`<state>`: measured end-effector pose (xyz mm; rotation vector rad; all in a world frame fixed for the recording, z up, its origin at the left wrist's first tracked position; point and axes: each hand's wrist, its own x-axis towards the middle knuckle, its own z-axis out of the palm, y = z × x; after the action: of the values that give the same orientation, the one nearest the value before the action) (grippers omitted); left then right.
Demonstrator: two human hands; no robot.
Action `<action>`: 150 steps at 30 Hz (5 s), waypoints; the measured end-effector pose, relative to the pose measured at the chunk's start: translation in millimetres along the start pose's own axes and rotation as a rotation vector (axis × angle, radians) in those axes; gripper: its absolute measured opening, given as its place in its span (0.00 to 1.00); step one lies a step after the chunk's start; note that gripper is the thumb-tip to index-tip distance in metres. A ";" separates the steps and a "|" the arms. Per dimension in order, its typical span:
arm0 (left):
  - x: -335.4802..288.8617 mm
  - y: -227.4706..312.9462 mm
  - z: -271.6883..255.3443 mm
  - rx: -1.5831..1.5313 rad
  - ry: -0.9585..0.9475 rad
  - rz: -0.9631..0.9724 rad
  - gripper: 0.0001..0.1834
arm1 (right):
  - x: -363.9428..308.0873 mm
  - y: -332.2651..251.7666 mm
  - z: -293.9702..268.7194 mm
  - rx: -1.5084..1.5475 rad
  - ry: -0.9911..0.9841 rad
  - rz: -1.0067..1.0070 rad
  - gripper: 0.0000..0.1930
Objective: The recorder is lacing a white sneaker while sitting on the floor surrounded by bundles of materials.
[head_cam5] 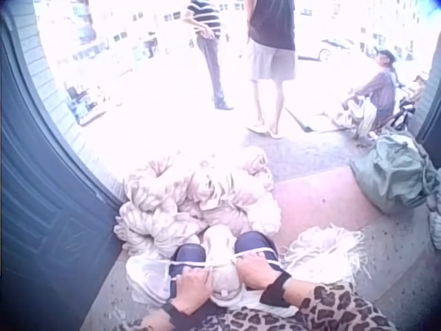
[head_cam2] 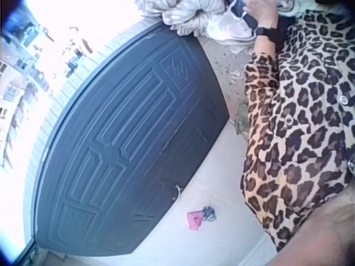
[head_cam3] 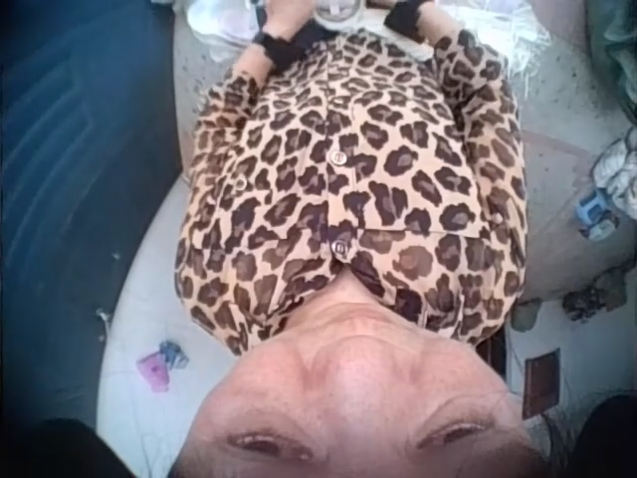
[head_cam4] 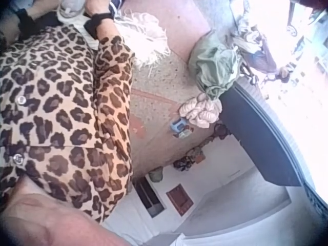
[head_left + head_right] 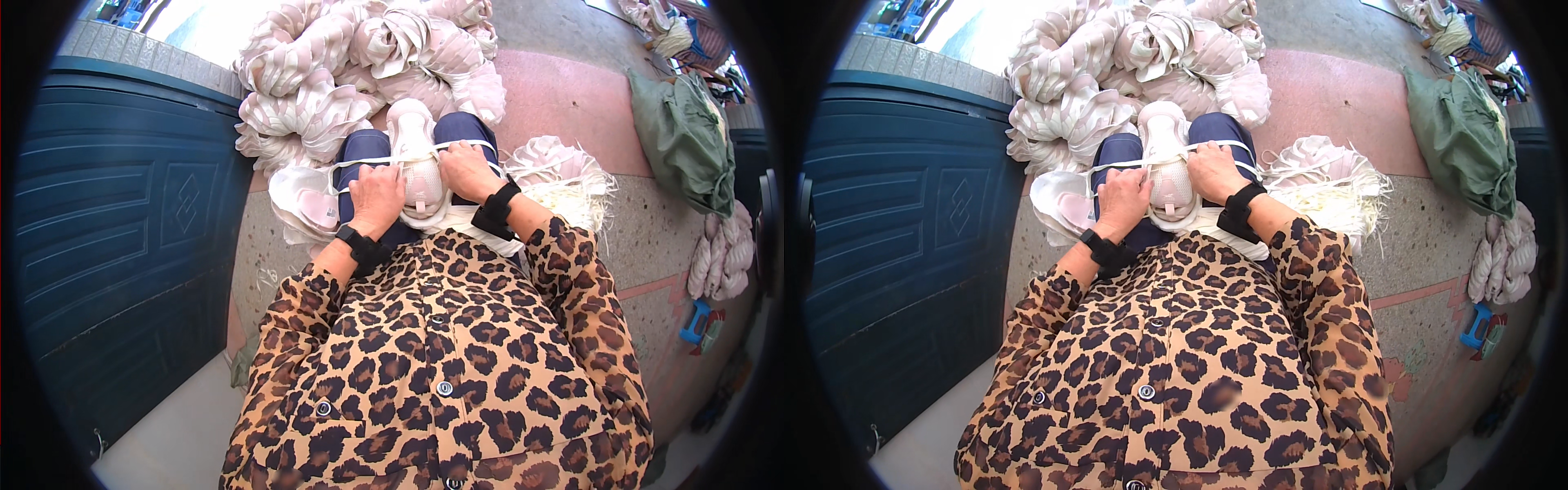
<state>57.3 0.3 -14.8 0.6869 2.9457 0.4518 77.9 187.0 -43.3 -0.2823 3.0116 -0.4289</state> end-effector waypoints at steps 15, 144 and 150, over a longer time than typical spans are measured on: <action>19.9 17.8 2.2 0.549 -0.066 0.418 0.06 | 1.4 9.8 18.1 0.513 0.139 -0.001 0.08; -18.6 -8.8 7.6 0.385 0.028 0.272 0.11 | 0.0 -28.3 1.4 0.352 -0.001 0.115 0.13; -12.4 -2.8 15.2 -0.044 0.091 0.167 0.08 | 3.9 -28.8 6.1 0.548 0.021 0.133 0.13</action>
<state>69.5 -3.6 -29.9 0.9349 2.9642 0.5739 79.6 157.5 -41.1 -0.0326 2.7595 -1.2041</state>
